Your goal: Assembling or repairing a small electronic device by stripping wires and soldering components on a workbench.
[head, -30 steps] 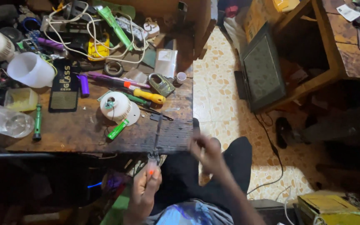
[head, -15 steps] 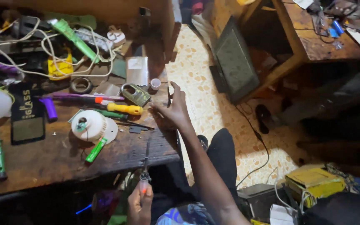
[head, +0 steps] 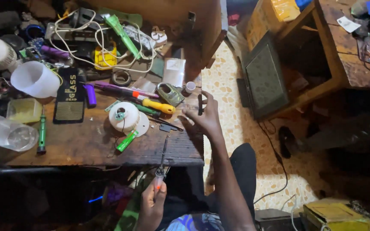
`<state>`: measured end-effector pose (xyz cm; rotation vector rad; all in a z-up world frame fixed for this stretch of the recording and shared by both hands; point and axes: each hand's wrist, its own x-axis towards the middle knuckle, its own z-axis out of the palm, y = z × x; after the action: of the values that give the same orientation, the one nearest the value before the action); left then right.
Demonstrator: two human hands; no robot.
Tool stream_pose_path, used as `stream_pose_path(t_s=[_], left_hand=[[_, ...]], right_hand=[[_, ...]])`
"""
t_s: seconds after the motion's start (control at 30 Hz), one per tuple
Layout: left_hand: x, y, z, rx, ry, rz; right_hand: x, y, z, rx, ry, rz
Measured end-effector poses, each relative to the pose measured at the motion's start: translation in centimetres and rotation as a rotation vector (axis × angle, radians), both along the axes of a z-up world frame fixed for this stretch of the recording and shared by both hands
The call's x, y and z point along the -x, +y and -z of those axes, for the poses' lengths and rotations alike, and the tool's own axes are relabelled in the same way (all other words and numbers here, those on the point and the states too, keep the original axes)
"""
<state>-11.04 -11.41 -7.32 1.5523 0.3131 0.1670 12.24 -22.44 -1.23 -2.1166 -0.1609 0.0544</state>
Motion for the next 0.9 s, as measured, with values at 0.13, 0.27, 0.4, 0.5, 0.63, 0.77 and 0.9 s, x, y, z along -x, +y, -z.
stream_pose_path(t_s=[0.13,0.27,0.4,0.5,0.63,0.77,0.9], left_hand=[[0.1,0.4,-0.4,0.014,0.064,0.003],[0.2,0.7,-0.6,-0.015,0.082,-0.005],[0.3,0.6,0.1,-0.020,0.071,-0.014],[0.5,0.5,0.6,0.009,0.061,-0.002],[1.0,0.6,0.8,0.108,0.163,-0.019],[1.6,0.6,1.4,0.130,0.176,-0.029],[2.2,0.3,2.1,0.231,0.280,-0.036]], right_hand=[[1.0,-0.2,-0.2,0.093,0.085,0.007],[2.3,-2.6,1.5,0.112,0.030,0.036],[4.1,-3.1,0.0,0.102,0.068,-0.001],[4.2,-4.0,1.2,-0.014,0.049,-0.021],[4.8,-4.6,1.1,-0.232,0.054,-0.206],[5.7,-5.2,0.1,0.021,-0.126,-0.307],[6.6,-4.5,0.3,-0.271,-0.081,-0.396]])
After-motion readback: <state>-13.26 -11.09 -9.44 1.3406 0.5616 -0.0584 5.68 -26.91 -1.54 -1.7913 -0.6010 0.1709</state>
